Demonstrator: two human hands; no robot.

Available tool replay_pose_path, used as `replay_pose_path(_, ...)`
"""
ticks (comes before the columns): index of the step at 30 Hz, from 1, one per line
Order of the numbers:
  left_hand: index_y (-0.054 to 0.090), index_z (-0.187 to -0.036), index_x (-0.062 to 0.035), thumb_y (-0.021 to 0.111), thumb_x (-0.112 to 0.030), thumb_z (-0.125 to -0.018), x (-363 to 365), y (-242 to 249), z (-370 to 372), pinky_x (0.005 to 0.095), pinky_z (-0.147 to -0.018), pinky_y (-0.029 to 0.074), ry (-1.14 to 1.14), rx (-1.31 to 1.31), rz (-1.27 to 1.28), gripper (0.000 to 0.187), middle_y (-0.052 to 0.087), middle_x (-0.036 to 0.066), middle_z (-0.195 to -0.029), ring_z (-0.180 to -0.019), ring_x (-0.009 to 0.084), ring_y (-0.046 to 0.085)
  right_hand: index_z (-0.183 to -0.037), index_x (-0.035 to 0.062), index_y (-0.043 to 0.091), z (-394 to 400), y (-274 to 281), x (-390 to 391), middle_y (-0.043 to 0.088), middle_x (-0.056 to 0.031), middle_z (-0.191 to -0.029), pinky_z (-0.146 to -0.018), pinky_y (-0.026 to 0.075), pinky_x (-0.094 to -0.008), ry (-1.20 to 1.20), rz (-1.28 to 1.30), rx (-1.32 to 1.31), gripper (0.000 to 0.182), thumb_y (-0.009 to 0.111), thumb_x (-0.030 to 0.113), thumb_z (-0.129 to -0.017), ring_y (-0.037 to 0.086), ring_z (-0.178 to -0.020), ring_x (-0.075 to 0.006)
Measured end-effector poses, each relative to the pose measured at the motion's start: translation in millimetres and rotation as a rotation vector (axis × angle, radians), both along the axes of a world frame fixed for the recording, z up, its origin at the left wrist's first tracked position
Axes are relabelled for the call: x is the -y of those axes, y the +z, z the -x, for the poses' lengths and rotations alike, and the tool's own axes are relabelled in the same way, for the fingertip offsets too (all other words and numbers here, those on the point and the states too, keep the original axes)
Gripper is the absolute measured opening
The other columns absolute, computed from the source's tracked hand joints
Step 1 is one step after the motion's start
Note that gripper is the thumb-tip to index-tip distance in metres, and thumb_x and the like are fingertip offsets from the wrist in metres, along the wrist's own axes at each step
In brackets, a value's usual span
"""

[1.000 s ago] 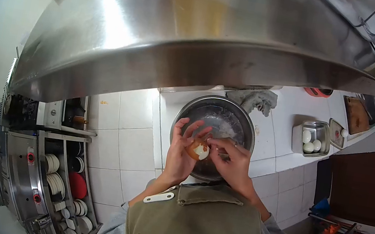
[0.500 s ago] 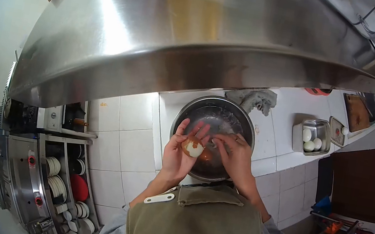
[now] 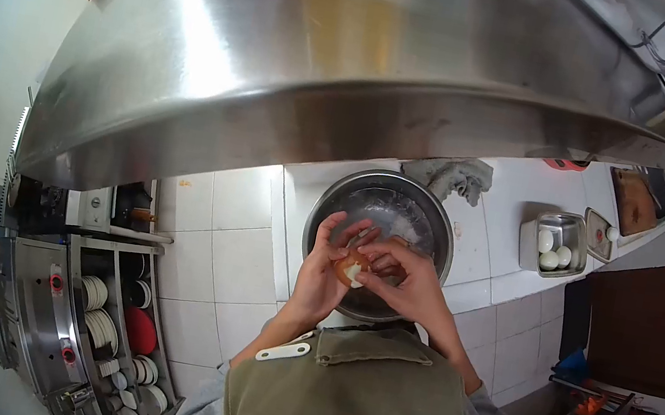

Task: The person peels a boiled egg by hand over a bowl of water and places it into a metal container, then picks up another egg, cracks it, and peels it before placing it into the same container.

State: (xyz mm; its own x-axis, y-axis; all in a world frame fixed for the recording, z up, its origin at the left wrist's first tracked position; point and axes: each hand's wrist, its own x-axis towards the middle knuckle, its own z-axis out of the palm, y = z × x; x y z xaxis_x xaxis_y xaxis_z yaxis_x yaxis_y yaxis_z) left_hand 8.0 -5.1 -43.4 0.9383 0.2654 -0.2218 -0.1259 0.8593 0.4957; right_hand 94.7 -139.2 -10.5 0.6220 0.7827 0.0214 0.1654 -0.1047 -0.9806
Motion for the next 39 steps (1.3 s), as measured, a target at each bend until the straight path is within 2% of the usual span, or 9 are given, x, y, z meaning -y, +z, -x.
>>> replay_pose_path(8,0.032,-0.138,-0.0135,0.039,-0.006,-0.086,0.5,2.5,0.3,0.0503,-0.111,0.035,-0.010,-0.007,-0.006,0.053,0.036,0.019,-0.143,-0.137,0.0396,0.034,-0.106,-0.0014,0.065,5.1,3.7,-1.6,0.068,-0.0098,-0.097,-0.065,0.056,-0.0241,-0.090,-0.009,0.202,0.018,0.065,0.003,-0.089,0.070,-0.072,-0.0148)
replay_pose_path(12,0.032,-0.137,-0.0139,0.039,-0.005,-0.086,0.4,2.6,0.4,0.0509,-0.110,0.036,0.003,-0.020,-0.012,0.052,0.037,0.019,-0.142,-0.136,0.0392,0.035,-0.106,-0.0012,0.065,5.8,2.4,-0.4,0.069,-0.0109,-0.098,-0.065,0.057,-0.0253,-0.100,0.008,0.191,0.018,0.065,0.003,-0.089,0.071,-0.074,-0.0162)
replay_pose_path(17,0.032,-0.137,-0.0144,0.039,-0.005,-0.087,0.1,4.8,0.5,0.0518,-0.108,0.038,0.005,-0.021,-0.048,0.052,0.039,0.019,-0.141,-0.135,0.0386,0.036,-0.106,-0.0014,0.065,10.1,5.5,-0.2,0.069,-0.0133,-0.096,-0.066,0.059,-0.0303,-0.140,0.039,0.371,0.018,0.064,0.003,-0.088,0.072,-0.075,-0.0204)
replay_pose_path(20,0.029,-0.137,-0.0172,0.042,-0.002,-0.087,-1.5,3.7,0.2,0.0481,-0.106,0.040,-0.014,0.015,0.010,0.054,0.037,0.017,-0.141,-0.135,0.0350,0.036,-0.105,-0.0013,0.064,11.4,3.4,0.2,0.069,-0.0129,-0.094,-0.065,0.059,-0.0310,-0.141,0.041,0.342,0.017,0.064,0.003,-0.089,0.072,-0.075,-0.0212)
replay_pose_path(23,0.029,-0.138,-0.0171,0.047,-0.001,-0.085,-0.2,7.3,-0.3,0.0478,-0.106,0.040,-0.002,-0.027,-0.072,0.058,0.038,0.017,-0.141,-0.136,0.0347,0.036,-0.106,0.0019,0.062,13.3,2.8,0.1,0.067,-0.0134,-0.095,-0.065,0.056,-0.0334,-0.141,0.048,0.407,0.018,0.064,0.004,-0.089,0.070,-0.076,-0.0272)
replay_pose_path(26,0.029,-0.139,-0.0166,0.049,0.003,-0.081,0.2,7.8,0.0,0.0471,-0.107,0.040,0.015,0.003,-0.070,0.064,0.038,0.018,-0.141,-0.136,0.0348,0.036,-0.105,0.0020,0.061,15.4,3.2,-1.5,0.066,-0.0138,-0.092,-0.064,0.056,-0.0332,-0.157,0.017,0.405,0.018,0.064,0.004,-0.088,0.069,-0.075,-0.0284)
replay_pose_path(29,0.029,-0.140,-0.0163,0.050,0.001,-0.076,-0.6,6.1,0.5,0.0482,-0.109,0.037,0.042,0.077,-0.050,0.069,0.038,0.019,-0.141,-0.137,0.0350,0.035,-0.105,0.0012,0.062,15.7,1.9,-2.0,0.065,-0.0131,-0.091,-0.065,0.056,-0.0322,-0.211,0.021,0.408,0.017,0.064,0.003,-0.088,0.070,-0.076,-0.0265)
replay_pose_path(34,0.031,-0.141,-0.0125,0.052,-0.009,-0.070,-1.1,2.1,0.7,0.0477,-0.117,0.023,0.097,0.135,0.034,0.074,0.037,0.020,-0.141,-0.139,0.0365,0.031,-0.102,0.0008,0.063,10.0,4.4,-2.0,0.065,-0.0126,-0.090,-0.066,0.056,-0.0315,-0.208,0.013,0.327,0.015,0.064,0.002,-0.087,0.069,-0.077,-0.0237)
replay_pose_path(39,0.031,-0.141,-0.0091,0.049,-0.012,-0.070,-3.5,2.5,-1.8,0.0450,-0.116,0.024,0.136,0.147,0.185,0.073,0.036,0.022,-0.144,-0.140,0.0363,0.030,-0.100,-0.0030,0.067,7.1,1.4,1.5,0.065,-0.0110,-0.088,-0.071,0.056,-0.0261,-0.221,0.056,0.255,0.015,0.059,-0.005,-0.088,0.068,-0.082,-0.0164)
